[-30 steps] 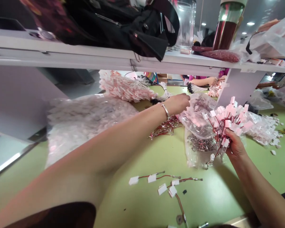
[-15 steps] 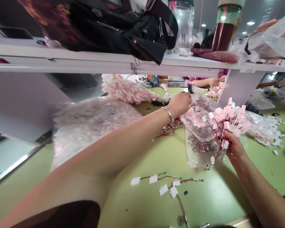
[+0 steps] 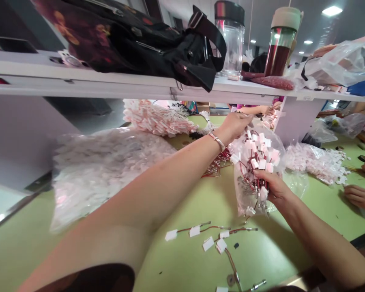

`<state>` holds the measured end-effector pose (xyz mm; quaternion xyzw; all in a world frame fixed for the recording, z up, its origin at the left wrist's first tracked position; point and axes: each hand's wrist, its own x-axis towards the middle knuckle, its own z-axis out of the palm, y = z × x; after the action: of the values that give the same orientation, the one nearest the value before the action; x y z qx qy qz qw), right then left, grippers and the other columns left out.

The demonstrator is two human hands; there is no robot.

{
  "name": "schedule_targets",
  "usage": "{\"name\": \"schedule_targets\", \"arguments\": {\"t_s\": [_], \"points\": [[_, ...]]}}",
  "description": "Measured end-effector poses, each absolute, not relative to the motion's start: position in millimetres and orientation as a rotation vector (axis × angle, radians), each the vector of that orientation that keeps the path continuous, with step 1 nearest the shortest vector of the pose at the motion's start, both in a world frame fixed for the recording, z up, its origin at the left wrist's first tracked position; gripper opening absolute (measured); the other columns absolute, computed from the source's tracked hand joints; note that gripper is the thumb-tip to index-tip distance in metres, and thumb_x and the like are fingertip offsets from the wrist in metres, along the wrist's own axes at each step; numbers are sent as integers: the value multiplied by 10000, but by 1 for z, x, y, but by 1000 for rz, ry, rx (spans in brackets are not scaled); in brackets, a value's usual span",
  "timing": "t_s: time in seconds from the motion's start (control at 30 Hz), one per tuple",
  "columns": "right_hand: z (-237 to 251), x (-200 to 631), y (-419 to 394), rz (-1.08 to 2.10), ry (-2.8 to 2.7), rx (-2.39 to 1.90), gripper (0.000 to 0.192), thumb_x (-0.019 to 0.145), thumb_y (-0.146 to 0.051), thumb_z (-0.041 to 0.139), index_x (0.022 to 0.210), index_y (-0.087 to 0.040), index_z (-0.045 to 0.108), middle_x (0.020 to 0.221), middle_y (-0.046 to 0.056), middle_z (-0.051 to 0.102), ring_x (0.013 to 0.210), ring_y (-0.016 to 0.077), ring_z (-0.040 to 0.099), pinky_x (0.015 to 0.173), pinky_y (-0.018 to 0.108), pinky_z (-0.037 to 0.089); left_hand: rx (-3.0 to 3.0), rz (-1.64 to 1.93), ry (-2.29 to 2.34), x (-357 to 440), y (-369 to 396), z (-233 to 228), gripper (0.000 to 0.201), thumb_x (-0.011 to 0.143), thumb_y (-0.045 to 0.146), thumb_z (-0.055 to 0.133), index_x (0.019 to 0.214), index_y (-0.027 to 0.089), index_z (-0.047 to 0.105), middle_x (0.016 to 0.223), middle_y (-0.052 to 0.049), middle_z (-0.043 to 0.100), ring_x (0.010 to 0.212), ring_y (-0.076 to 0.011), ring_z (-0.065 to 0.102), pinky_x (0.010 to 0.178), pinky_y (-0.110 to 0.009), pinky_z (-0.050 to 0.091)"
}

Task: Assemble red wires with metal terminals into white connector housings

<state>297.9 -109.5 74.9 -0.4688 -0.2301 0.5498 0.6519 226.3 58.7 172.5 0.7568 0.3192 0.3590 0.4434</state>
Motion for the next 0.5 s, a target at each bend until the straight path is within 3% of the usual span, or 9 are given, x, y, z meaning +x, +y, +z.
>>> {"name": "schedule_targets", "arguments": {"t_s": [0.1, 0.27, 0.37, 0.5], "points": [[64, 300, -106, 1391, -455, -1150, 170, 578, -194, 750, 700, -132, 649, 542, 17, 653, 448, 126, 578, 461, 236, 507, 2072, 975, 739, 227, 52, 167, 383, 891, 367, 504, 608, 144, 636, 484, 11, 493, 436, -79, 382, 514, -263, 331], [76, 319, -94, 1504, -269, -1166, 118, 734, -156, 612, 840, -110, 636, 629, 74, 693, 539, 163, 644, 455, 238, 519, 2653, 961, 410, 219, 40, 155, 363, 916, 330, 461, 625, 160, 598, 612, -18, 570, 612, -128, 500, 632, -279, 386], [89, 335, -82, 1391, -187, -1048, 122, 775, -165, 590, 894, -141, 606, 713, 75, 708, 625, 181, 669, 453, 239, 518, 2901, 901, 273, 205, 42, 146, 286, 931, 290, 431, 763, 168, 628, 746, -50, 631, 739, -163, 549, 697, -296, 409], [95, 338, -49, 1082, -212, -959, 58, 825, -174, 582, 881, -163, 593, 751, 20, 682, 683, 155, 660, 595, 270, 557, 2927, 919, 304, 196, 42, 141, 262, 942, 267, 410, 865, 173, 642, 807, -59, 646, 777, -169, 562, 710, -294, 418]]}}
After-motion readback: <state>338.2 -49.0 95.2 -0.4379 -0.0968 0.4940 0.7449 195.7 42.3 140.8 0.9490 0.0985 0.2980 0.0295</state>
